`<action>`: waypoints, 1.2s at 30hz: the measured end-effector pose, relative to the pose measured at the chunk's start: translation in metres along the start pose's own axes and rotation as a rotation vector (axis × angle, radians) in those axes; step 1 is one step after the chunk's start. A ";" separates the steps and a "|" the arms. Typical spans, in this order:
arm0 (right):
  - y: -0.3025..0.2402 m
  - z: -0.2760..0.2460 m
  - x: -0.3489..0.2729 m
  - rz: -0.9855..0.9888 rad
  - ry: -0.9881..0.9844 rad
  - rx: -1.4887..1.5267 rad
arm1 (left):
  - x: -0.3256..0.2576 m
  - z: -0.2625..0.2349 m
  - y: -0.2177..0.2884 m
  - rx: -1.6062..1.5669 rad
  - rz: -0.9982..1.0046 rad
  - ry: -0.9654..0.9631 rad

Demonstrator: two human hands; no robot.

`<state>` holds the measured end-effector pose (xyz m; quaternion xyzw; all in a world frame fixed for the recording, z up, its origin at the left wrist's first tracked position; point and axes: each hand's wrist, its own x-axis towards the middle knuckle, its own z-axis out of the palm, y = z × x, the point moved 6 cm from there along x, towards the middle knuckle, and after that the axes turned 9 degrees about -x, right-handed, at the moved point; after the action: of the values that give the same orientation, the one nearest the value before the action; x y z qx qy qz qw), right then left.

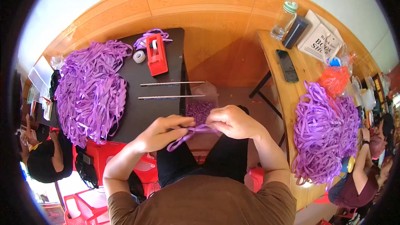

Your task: Wrapping purple ribbon pieces around metal rods and securing them with tape to assemble craft components.

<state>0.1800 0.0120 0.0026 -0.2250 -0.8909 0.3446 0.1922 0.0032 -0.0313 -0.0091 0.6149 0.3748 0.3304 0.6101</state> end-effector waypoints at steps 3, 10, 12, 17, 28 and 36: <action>0.007 0.005 0.005 0.047 -0.081 -0.035 | 0.024 0.021 -0.005 -0.158 -0.035 -0.017; 0.028 0.012 -0.004 0.331 -0.394 0.539 | 0.033 0.025 -0.013 -0.404 -0.198 -0.142; 0.039 0.021 -0.010 0.287 -0.367 0.607 | 0.030 0.016 -0.006 -0.569 -0.202 -0.109; 0.067 0.049 -0.025 0.244 -0.279 0.713 | 0.021 -0.011 0.019 -0.758 0.010 -0.022; 0.095 0.081 -0.046 0.137 -0.033 1.122 | 0.006 -0.065 0.069 -0.899 0.386 0.137; 0.092 0.084 -0.053 0.056 0.089 1.219 | 0.004 -0.067 0.061 -1.005 0.399 0.108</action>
<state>0.2068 -0.0001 -0.1296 -0.1120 -0.5184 0.7875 0.3141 -0.0491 0.0070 0.0537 0.2889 0.0772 0.6094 0.7343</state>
